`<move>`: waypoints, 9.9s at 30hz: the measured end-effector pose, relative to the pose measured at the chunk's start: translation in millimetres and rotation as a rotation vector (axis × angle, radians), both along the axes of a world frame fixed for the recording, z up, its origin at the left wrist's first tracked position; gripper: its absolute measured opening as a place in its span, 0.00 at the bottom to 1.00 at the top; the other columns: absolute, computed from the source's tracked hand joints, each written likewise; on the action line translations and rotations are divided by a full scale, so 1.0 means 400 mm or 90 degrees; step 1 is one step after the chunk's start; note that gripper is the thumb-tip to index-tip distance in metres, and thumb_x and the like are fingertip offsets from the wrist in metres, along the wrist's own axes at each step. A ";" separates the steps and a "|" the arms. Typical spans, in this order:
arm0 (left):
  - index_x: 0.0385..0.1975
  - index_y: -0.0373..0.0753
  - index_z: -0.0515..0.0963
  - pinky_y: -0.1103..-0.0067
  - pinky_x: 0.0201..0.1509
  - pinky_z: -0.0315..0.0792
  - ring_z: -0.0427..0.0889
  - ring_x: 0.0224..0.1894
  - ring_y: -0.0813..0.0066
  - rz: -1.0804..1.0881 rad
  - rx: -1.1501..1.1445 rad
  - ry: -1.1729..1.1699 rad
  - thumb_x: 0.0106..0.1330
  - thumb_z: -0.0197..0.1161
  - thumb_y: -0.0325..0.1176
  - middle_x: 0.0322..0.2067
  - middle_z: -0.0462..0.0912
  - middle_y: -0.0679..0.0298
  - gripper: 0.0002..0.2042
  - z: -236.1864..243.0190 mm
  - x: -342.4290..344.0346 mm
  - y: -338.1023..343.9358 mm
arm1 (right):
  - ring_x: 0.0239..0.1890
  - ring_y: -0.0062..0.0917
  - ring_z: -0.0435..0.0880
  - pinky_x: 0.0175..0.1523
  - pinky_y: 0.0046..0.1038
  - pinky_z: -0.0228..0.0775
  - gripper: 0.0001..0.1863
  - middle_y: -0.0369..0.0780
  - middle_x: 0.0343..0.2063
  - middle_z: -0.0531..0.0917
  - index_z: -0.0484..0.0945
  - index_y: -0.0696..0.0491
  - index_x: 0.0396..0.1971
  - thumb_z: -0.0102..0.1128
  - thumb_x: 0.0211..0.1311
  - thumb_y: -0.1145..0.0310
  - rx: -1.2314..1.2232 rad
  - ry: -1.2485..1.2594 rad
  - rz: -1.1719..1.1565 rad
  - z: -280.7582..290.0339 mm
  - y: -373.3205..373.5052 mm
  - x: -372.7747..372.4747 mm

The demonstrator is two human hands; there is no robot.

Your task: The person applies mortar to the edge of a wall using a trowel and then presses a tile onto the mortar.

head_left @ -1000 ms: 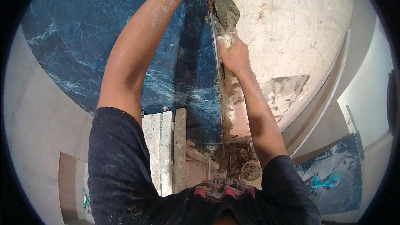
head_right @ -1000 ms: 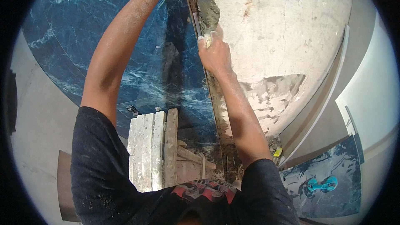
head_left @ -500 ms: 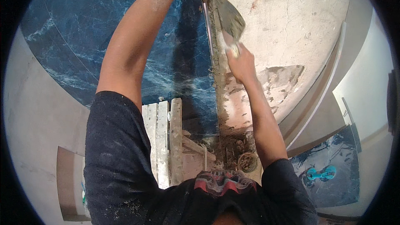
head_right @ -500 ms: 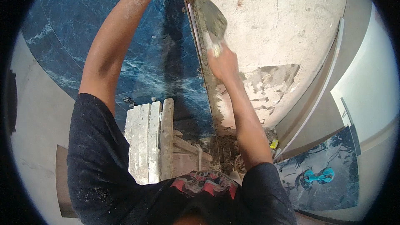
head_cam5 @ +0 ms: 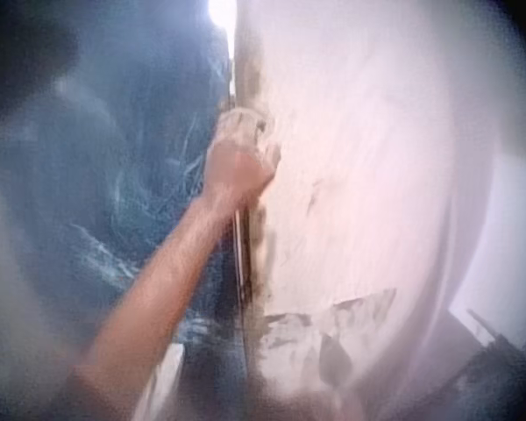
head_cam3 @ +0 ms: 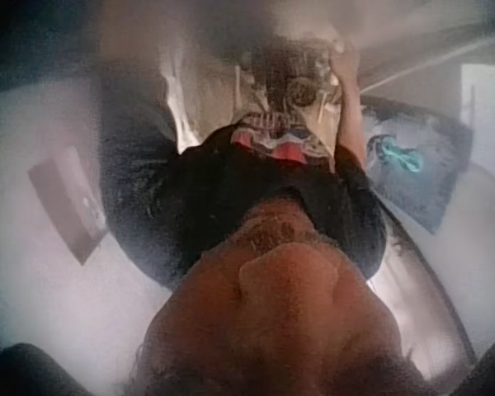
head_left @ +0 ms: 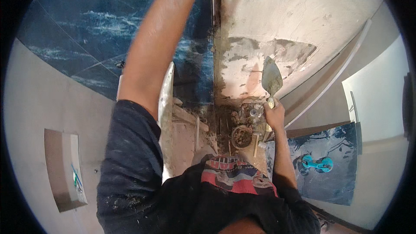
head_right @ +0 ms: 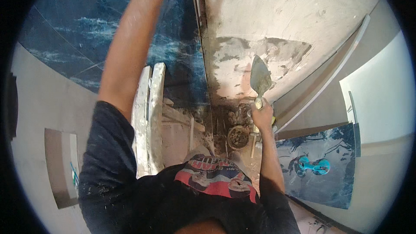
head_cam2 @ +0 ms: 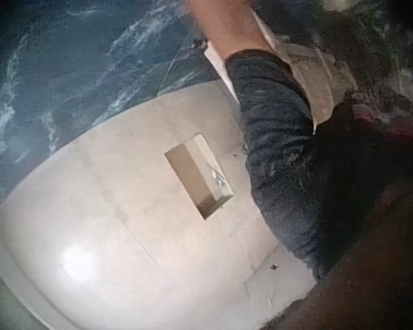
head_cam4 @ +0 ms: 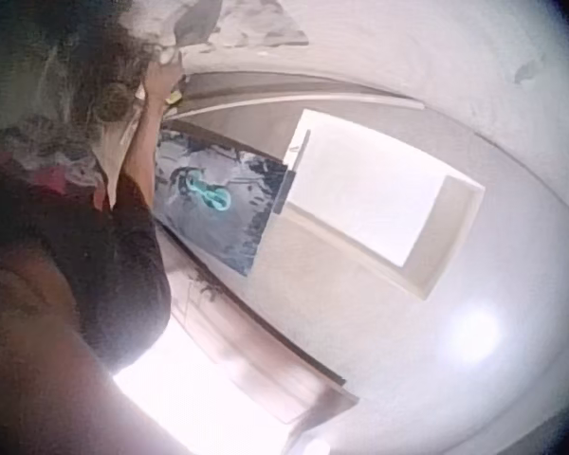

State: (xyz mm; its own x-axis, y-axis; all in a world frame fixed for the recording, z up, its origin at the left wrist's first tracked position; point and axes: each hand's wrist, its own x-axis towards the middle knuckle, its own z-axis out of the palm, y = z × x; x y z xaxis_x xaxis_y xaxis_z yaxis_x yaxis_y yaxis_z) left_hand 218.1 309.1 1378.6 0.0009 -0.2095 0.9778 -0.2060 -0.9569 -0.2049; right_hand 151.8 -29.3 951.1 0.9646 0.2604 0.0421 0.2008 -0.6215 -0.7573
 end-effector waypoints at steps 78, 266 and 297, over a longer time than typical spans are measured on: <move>0.42 0.31 0.81 0.77 0.36 0.78 0.81 0.31 0.79 0.011 -1.486 0.415 0.60 0.63 0.21 0.34 0.85 0.64 0.11 -1.690 -0.779 -1.028 | 0.34 0.45 0.87 0.41 0.48 0.80 0.12 0.51 0.29 0.85 0.83 0.55 0.37 0.58 0.58 0.65 -0.571 -0.017 0.950 -0.418 -0.508 0.030; 0.46 0.38 0.84 0.68 0.47 0.79 0.88 0.43 0.64 0.297 -1.299 0.825 0.50 0.73 0.44 0.37 0.89 0.55 0.24 -1.770 -0.862 -0.645 | 0.29 0.31 0.81 0.38 0.33 0.73 0.16 0.46 0.27 0.83 0.83 0.60 0.39 0.63 0.59 0.62 -0.157 -0.312 0.432 0.619 0.207 0.436; 0.52 0.29 0.77 0.58 0.60 0.72 0.79 0.57 0.43 0.159 -1.256 0.761 0.46 0.72 0.49 0.50 0.81 0.38 0.35 -1.755 -0.886 -0.640 | 0.46 0.55 0.83 0.55 0.47 0.73 0.25 0.57 0.39 0.85 0.77 0.64 0.50 0.59 0.64 0.57 0.082 -0.527 0.129 0.558 0.488 0.333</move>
